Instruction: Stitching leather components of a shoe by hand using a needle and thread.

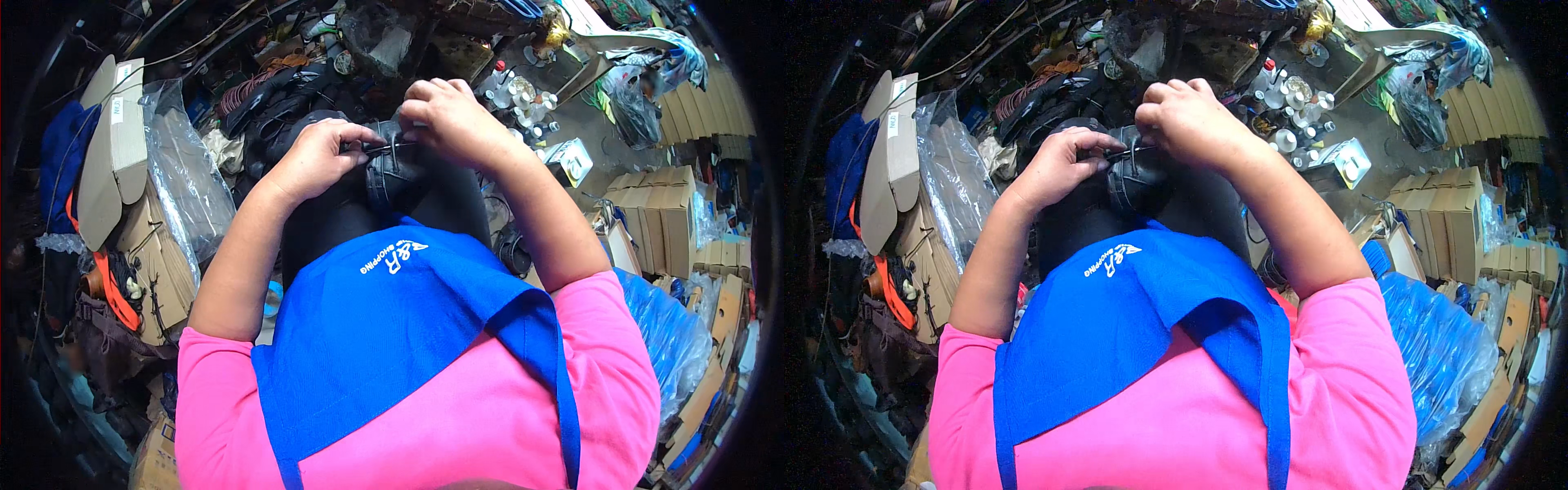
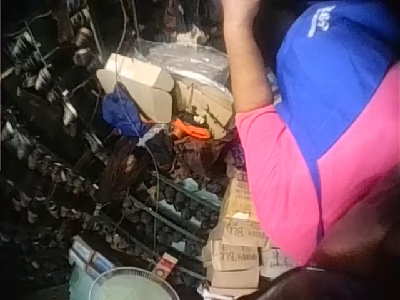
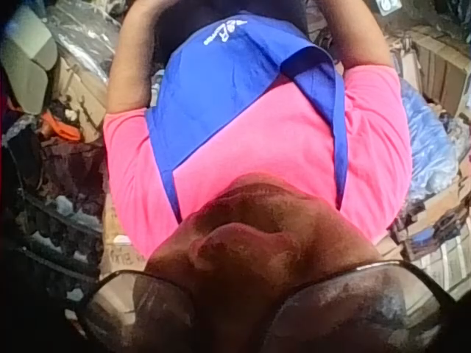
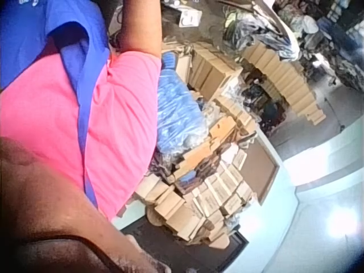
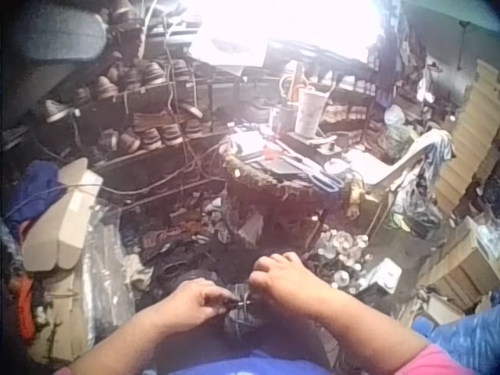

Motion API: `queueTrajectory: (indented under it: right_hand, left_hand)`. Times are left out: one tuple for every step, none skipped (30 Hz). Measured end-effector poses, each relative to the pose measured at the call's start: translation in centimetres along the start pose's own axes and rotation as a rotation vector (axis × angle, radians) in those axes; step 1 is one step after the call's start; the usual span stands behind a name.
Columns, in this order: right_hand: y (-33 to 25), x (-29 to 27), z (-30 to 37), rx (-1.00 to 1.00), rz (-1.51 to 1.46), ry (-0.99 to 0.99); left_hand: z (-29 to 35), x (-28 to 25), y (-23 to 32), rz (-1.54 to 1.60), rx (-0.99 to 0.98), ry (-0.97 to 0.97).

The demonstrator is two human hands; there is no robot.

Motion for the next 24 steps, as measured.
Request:
queueTrajectory:
  right_hand:
    - [0.4, 0.0, -0.3, 0.012, -0.011, 0.013]
    - [0.8, 0.2, -0.5, 0.024, -0.022, 0.025]
    - [1.1, 0.6, -0.6, 0.026, -0.023, 0.026]
    - [1.4, 1.0, -0.6, 0.026, -0.048, 0.053]
    - [1.5, 1.2, -0.6, 0.027, -0.074, 0.081]
    - [1.5, 1.2, -0.5, 0.024, -0.077, 0.078]
    - [1.5, 0.5, -0.2, 0.007, -0.151, 0.178]
    - [1.6, -0.2, 0.3, -0.009, -0.225, 0.277]
    - [1.9, -0.6, 0.8, 0.006, -0.273, 0.339]
    - [1.6, -0.6, 1.2, 0.008, -0.274, 0.337]
    - [1.4, -0.2, 1.6, 0.033, -0.370, 0.284]
    - [1.3, 0.1, 1.9, 0.059, -0.464, 0.233]
    - [1.2, 0.8, 2.1, 0.044, -0.427, 0.223]
    - [1.3, 1.5, 2.2, 0.053, -0.439, 0.202]
    - [1.5, 1.9, 2.2, 0.088, -0.448, 0.210]
    - [1.8, 2.2, 2.2, 0.122, -0.457, 0.218]
    - [1.8, 2.4, 2.2, 0.123, -0.457, 0.218]
    - [2.1, 2.7, 2.3, 0.161, -0.483, 0.221]
    - [2.3, 3.0, 2.4, 0.199, -0.509, 0.223]
    - [2.2, 3.4, 2.5, 0.198, -0.509, 0.223]
    - [2.3, 4.0, 2.7, 0.222, -0.534, 0.242]
    - [2.5, 4.4, 2.8, 0.246, -0.560, 0.261]
    - [2.6, 4.7, 2.8, 0.253, -0.606, 0.273]
    - [2.5, 4.9, 2.6, 0.252, -0.607, 0.273]
  left_hand:
    - [0.1, 0.0, -0.2, 0.026, -0.041, -0.003]
    - [0.1, 0.0, -0.4, 0.052, -0.082, -0.007]
    - [0.1, 0.1, -0.6, 0.051, -0.082, -0.008]
    - [0.2, 0.1, -0.7, 0.045, -0.074, 0.012]
    - [0.2, 0.1, -0.8, 0.038, -0.066, 0.032]
    - [0.3, 0.1, -0.9, 0.039, -0.071, 0.033]
    - [0.5, 0.1, -1.0, 0.063, -0.086, 0.036]
    - [0.6, 0.1, -1.1, 0.087, -0.101, 0.038]
    - [0.7, 0.1, -1.1, 0.088, -0.102, 0.036]
    - [0.7, 0.0, -1.1, 0.079, -0.092, 0.041]
    - [0.7, 0.0, -1.1, 0.070, -0.081, 0.045]
    - [0.7, 0.1, -1.1, 0.070, -0.079, 0.041]
    - [0.8, 0.1, -1.2, 0.082, -0.097, 0.035]
    - [0.8, 0.2, -1.3, 0.093, -0.116, 0.030]
    - [0.7, 0.2, -1.3, 0.094, -0.114, 0.027]
    - [0.7, 0.2, -1.3, 0.065, -0.102, 0.031]
    - [0.6, 0.1, -1.2, 0.037, -0.089, 0.036]
    - [0.6, 0.2, -1.3, 0.037, -0.089, 0.037]
    - [0.6, 0.3, -1.4, 0.032, -0.095, 0.045]
    - [0.6, 0.3, -1.5, 0.027, -0.100, 0.053]
    - [0.7, 0.4, -1.6, 0.026, -0.101, 0.055]
    - [0.8, 0.5, -1.6, 0.038, -0.098, 0.073]
    - [0.8, 0.5, -1.6, 0.049, -0.094, 0.090]
    - [0.8, 0.6, -1.7, 0.048, -0.094, 0.091]
Point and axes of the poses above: each hand's wrist, its own z-axis away from the middle knuckle, its own x-axis out of the palm, y = z × x, the point moved 6 cm from there along -z, towards the middle knuckle, and after that the axes turned 11 degrees about -z, right-handed, at the moved point
